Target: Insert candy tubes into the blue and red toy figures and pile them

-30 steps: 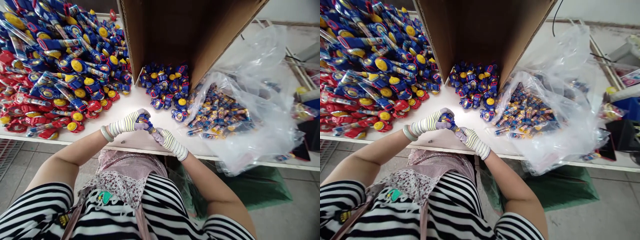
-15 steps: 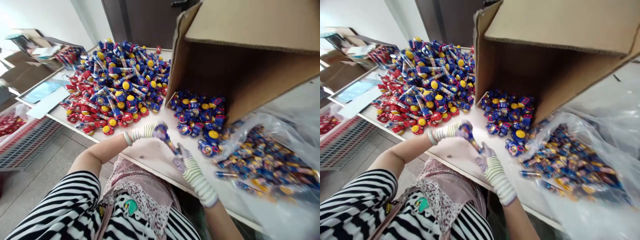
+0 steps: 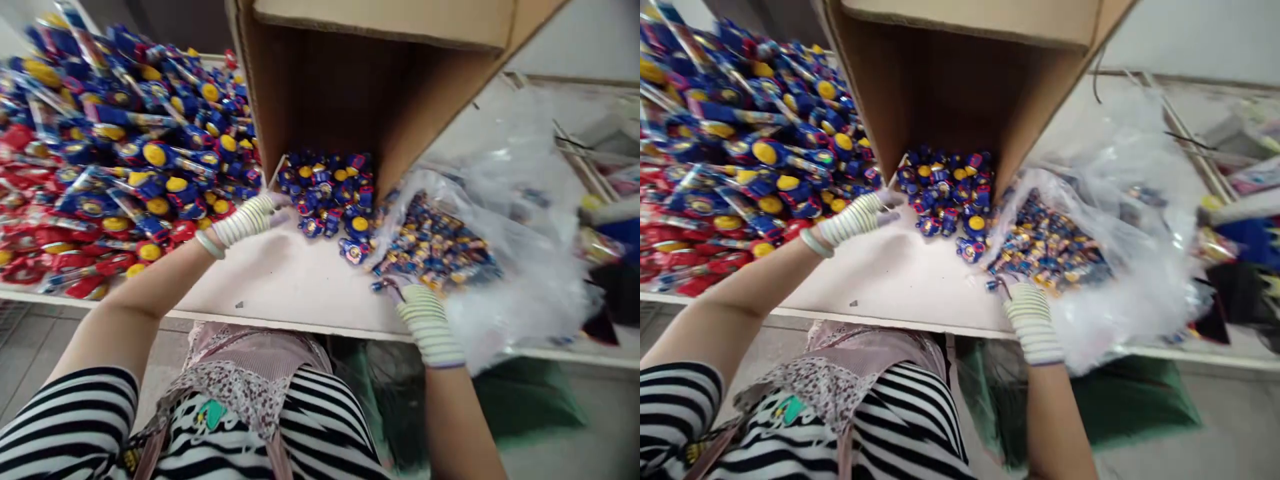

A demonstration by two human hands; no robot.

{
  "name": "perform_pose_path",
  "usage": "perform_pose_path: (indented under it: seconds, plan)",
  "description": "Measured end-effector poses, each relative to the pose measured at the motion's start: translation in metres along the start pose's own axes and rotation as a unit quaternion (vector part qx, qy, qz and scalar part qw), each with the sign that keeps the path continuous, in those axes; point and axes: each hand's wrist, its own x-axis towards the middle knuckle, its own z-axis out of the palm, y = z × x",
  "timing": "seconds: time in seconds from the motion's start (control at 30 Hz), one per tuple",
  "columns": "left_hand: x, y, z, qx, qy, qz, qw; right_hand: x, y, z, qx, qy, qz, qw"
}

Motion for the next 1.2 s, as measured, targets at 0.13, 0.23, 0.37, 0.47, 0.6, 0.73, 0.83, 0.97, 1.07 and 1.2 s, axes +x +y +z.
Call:
perform_pose_path:
  seconds: [0.13,0.23,0.37,0.47,0.6,0.73,0.83,0.97,1.07,1.2]
  plan:
    - [0.0,0.079,0.095,0.15,-0.202,0.004,0.968,-0.005,-0.003,-0.005,-0.12,-0.118,0.047,0.985]
    - [0.005,0.09,0.114,0.191,-0.198,-0.024,0.961,-0.003,-0.009,-0.001,-0.134,-0.123,0.061,0.981]
    - [-0.009,0.067,0.105,0.063,-0.162,-0.008,0.985,-0.004,-0.004,0.004,-0.093,-0.059,0.055,0.992]
    - [-0.036,0.053,0.093,-0.255,-0.09,-0.062,0.961,-0.008,-0.007,0.007,0.111,0.039,0.035,0.992]
    - [-0.067,0.057,0.082,-0.598,-0.095,-0.114,0.788,-0.008,-0.048,0.011,0.41,0.082,0.009,0.909]
    - [-0.08,0.07,0.071,-0.647,-0.115,-0.113,0.746,0.004,-0.096,0.021,0.503,0.008,-0.016,0.864]
    - [-0.084,0.074,0.062,-0.561,-0.096,-0.109,0.815,0.01,-0.114,0.028,0.45,-0.047,-0.056,0.89]
    - [-0.084,0.077,0.053,-0.478,-0.07,-0.107,0.869,0.009,-0.13,0.028,0.232,-0.069,-0.095,0.965]
    - [-0.084,0.082,0.047,-0.46,-0.086,-0.106,0.877,0.006,-0.141,0.021,0.109,-0.097,-0.096,0.985]
    - [-0.084,0.087,0.038,-0.423,-0.104,-0.079,0.897,0.004,-0.148,0.021,0.163,-0.117,-0.091,0.975]
